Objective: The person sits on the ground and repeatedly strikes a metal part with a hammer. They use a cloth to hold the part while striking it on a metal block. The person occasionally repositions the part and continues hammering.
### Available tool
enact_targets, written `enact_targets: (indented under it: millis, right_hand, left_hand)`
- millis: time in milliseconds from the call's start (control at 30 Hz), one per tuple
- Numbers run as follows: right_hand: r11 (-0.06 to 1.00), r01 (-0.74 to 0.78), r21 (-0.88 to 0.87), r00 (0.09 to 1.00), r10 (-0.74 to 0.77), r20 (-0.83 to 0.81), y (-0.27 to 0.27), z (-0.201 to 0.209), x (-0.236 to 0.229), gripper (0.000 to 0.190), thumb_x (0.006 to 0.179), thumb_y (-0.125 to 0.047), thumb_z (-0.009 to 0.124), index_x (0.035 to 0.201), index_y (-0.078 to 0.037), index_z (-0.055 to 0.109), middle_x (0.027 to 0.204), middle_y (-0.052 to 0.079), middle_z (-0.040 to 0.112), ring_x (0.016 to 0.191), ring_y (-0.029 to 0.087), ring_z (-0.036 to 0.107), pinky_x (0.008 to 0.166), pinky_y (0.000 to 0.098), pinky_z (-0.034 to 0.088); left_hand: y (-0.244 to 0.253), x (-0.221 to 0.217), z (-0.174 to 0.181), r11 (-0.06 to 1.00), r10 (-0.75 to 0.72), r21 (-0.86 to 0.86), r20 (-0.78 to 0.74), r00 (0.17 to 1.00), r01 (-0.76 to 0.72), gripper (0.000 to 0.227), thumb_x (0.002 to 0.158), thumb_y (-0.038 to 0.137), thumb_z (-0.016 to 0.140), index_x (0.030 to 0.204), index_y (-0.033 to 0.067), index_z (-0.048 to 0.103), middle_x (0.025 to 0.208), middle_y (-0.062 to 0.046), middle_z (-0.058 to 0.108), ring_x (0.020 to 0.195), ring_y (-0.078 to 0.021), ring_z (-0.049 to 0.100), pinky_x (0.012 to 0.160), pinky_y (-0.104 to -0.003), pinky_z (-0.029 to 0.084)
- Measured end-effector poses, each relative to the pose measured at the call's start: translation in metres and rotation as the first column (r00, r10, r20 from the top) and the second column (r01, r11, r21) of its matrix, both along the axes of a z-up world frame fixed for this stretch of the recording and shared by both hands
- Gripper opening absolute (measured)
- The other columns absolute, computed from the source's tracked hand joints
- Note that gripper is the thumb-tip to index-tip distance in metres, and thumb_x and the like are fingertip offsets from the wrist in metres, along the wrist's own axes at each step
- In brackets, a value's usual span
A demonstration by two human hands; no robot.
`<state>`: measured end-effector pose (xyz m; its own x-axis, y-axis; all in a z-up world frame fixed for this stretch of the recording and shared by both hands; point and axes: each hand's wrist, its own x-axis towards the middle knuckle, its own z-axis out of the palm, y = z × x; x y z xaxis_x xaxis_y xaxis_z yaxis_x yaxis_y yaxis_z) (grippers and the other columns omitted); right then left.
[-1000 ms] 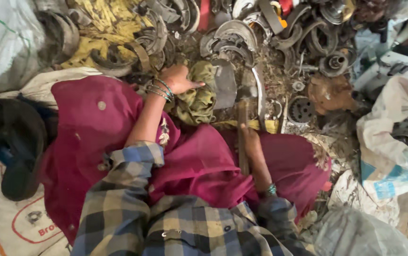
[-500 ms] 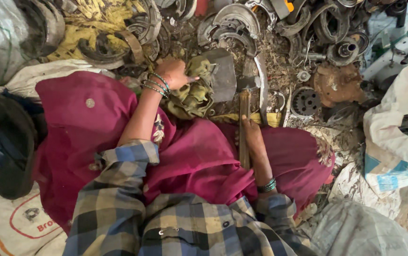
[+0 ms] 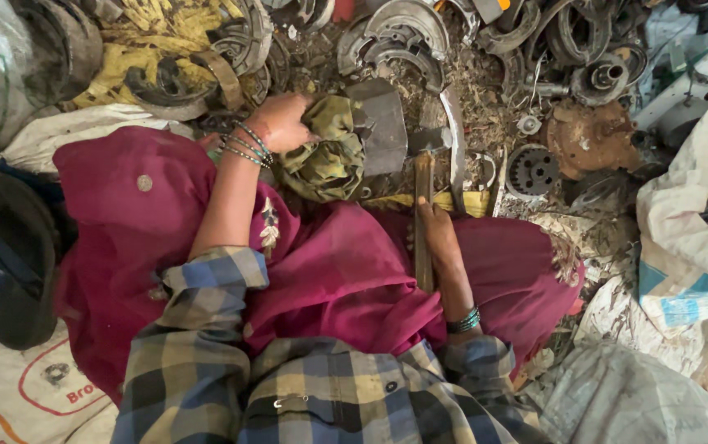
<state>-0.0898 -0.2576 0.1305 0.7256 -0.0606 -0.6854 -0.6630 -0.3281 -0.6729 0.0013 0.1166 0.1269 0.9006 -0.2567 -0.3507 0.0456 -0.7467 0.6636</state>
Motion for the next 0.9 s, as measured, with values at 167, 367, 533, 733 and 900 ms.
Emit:
enact_targets:
  millis: [167, 367, 533, 733, 900]
  right_hand:
    - [1.0, 0.018, 0.006, 1.0, -0.018, -0.013, -0.003, -0.003, -0.001, 0.038, 0.103, -0.043, 0.054, 0.097, -0.006, 0.058, 0.067, 0.004, 0.061, 0.05, 0.015, 0.058, 0.045, 0.0309, 0.048]
    - [1.0, -0.016, 0.02, 1.0, 0.016, 0.009, -0.005, -0.006, 0.001, 0.037, 0.103, -0.043, 0.055, 0.098, -0.006, 0.058, 0.068, 0.003, 0.059, 0.05, 0.015, 0.057, 0.045, 0.0308, 0.048]
    - [0.998, -0.058, -0.026, 0.998, 0.059, 0.037, -0.004, 0.001, -0.001, 0.041, 0.105, -0.044, 0.054, 0.098, -0.004, 0.059, 0.069, 0.002, 0.06, 0.053, 0.013, 0.058, 0.046, 0.0293, 0.049]
    - [1.0, -0.025, -0.014, 1.0, 0.025, 0.001, -0.007, -0.006, -0.001, 0.039, 0.102, -0.044, 0.056, 0.102, -0.005, 0.057, 0.069, 0.005, 0.06, 0.051, 0.016, 0.059, 0.046, 0.033, 0.05]
    - [0.844, -0.251, -0.473, 0.906, 0.377, 0.191, -0.019, -0.024, -0.001, 0.045, 0.107, -0.044, 0.058, 0.117, -0.001, 0.061, 0.082, 0.017, 0.068, 0.072, 0.035, 0.069, 0.066, 0.0482, 0.055]
  left_hand:
    - [-0.003, -0.001, -0.005, 1.0, -0.027, -0.005, 0.217, 0.976, 0.029, 0.058, 0.076, 0.02, 0.081, 0.131, 0.0089, 0.065, 0.113, -0.023, 0.072, 0.106, -0.0424, 0.069, 0.092, -0.05, 0.054]
    - [-0.024, -0.003, 0.003, 0.988, 0.002, 0.152, 0.189, 0.982, -0.032, 0.063, 0.073, 0.04, 0.09, 0.124, 0.0106, 0.066, 0.107, -0.021, 0.073, 0.1, -0.0419, 0.069, 0.087, -0.051, 0.054]
    - [-0.05, -0.009, -0.007, 0.955, 0.036, 0.287, 0.126, 0.991, -0.071, 0.053, 0.072, 0.042, 0.09, 0.103, 0.0032, 0.073, 0.099, -0.021, 0.074, 0.095, -0.039, 0.072, 0.082, -0.048, 0.057]
    - [-0.056, -0.014, -0.025, 0.954, 0.096, 0.262, 0.2, 0.975, -0.148, 0.039, 0.068, 0.035, 0.091, 0.088, 0.0044, 0.077, 0.093, -0.02, 0.075, 0.089, -0.0379, 0.073, 0.079, -0.047, 0.059]
    - [-0.043, -0.008, -0.007, 0.961, 0.037, 0.263, 0.17, 0.985, -0.081, 0.047, 0.068, 0.041, 0.092, 0.089, 0.0014, 0.076, 0.093, -0.022, 0.074, 0.089, -0.0403, 0.073, 0.078, -0.049, 0.058]
